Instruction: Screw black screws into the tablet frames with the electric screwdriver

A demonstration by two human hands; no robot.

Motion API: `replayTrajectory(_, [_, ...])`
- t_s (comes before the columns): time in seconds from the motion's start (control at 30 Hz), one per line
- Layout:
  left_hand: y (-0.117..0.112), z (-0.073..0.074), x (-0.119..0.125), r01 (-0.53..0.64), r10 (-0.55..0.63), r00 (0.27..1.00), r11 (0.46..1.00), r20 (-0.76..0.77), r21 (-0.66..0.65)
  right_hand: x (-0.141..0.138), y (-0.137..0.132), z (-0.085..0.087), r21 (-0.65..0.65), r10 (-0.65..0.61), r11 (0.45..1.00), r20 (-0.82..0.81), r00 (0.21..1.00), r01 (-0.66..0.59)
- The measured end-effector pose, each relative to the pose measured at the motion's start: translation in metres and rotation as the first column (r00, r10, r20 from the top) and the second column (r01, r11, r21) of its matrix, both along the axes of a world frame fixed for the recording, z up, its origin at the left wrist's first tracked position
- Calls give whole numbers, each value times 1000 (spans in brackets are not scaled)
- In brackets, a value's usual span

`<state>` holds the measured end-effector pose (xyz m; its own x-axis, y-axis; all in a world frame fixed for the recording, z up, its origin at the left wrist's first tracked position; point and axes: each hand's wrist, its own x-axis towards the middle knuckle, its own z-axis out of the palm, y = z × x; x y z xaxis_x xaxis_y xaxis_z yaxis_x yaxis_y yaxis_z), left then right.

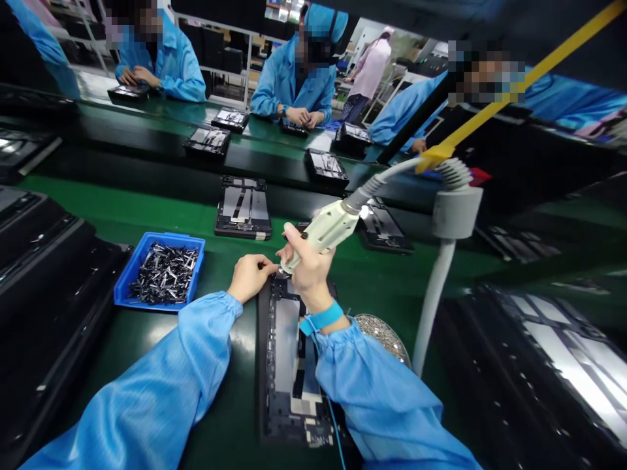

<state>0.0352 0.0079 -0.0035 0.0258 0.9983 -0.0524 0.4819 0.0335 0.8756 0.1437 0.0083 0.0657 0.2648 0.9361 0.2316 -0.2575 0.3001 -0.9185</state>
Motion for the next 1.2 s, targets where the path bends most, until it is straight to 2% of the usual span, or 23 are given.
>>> replayTrajectory(0.37, [0, -5, 2, -7, 7, 1000, 1000, -18, -4, -9, 7, -16, 8, 17, 1000, 118, 993, -18])
replayTrajectory(0.53, [5, -5, -6, 25, -25, 1000, 1000, 15, 7, -4, 2, -5, -1, 3, 1000, 9, 1000, -3])
replayTrajectory(0.63, [3, -3, -18, -21, 21, 1000, 999, 7, 38, -3, -9, 4, 14, 62, 998, -80, 995, -61])
replayTrajectory(0.73, [-12, -2, -32, -97, 100, 995, 991, -26, 87, -13, -26, 4, -17, 173, 984, -89, 981, -176])
replayTrajectory(0.83, [-36, -3, -41, -130, 139, 989, 981, -56, 142, -30, -40, -8, -62, 262, 963, 9, 965, -261])
replayTrajectory(0.93, [-60, -8, -47, -123, 140, 986, 977, -87, 175, -43, -45, -23, -93, 296, 953, 91, 951, -288])
replayTrajectory(1.07, [-77, -15, -54, -69, 94, 986, 982, -140, 176, -47, -40, -33, -117, 283, 955, 89, 955, -272])
replayTrajectory(1.2, [-80, -12, -58, 70, -39, 982, 984, -184, 164, -41, -38, -28, -103, 257, 963, 53, 965, -251])
